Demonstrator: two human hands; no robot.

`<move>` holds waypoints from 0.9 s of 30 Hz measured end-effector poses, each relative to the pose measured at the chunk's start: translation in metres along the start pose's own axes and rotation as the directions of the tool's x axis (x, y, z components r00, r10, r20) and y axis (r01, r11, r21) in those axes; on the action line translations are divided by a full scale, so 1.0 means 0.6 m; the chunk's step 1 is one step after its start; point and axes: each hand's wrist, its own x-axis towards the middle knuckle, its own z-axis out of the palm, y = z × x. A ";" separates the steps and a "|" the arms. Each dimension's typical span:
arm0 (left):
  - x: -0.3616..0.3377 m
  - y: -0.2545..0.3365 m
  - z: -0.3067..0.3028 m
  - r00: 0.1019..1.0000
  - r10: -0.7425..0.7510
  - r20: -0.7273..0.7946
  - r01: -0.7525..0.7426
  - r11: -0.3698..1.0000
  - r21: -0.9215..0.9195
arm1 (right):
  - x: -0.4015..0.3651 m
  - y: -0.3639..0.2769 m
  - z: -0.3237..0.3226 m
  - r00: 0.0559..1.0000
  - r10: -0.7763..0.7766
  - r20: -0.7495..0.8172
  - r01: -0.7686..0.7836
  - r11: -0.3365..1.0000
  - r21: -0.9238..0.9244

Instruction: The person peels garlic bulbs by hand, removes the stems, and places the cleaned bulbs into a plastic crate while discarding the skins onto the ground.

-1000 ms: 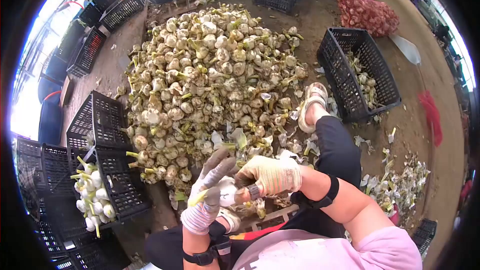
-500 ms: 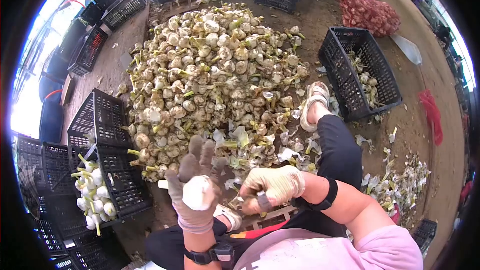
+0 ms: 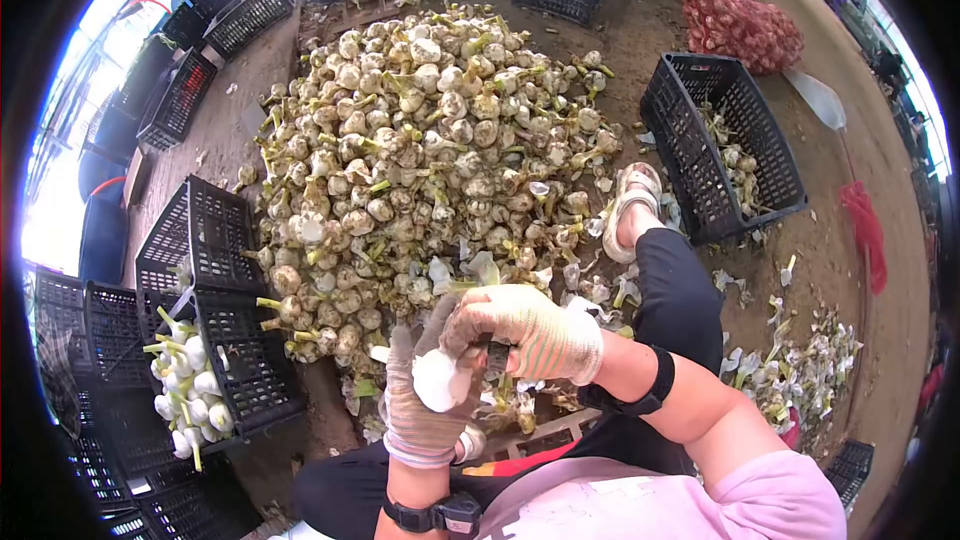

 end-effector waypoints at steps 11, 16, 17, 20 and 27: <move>0.032 0.016 -0.049 0.879 0.368 -0.304 -0.440 0.871 -0.218 | -0.020 -0.027 0.057 0.967 0.077 0.242 -0.153 0.938 0.311; 0.013 0.015 0.006 0.830 0.558 0.024 -0.528 0.771 0.356 | -0.004 -0.030 0.037 0.776 0.628 0.066 -0.394 0.401 0.827; 0.013 0.013 0.006 0.816 0.571 0.088 -0.510 0.641 0.574 | -0.010 -0.020 0.044 0.831 0.552 0.073 -0.337 0.395 0.855; 0.018 0.024 -0.038 0.814 0.578 0.064 -0.402 0.480 0.779 | -0.016 -0.031 0.044 0.818 0.574 -0.027 -0.279 0.437 0.855; -0.012 0.042 0.006 0.848 0.529 -0.019 -0.355 0.595 0.721 | -0.016 -0.028 0.026 0.787 0.612 -0.079 -0.398 0.601 0.693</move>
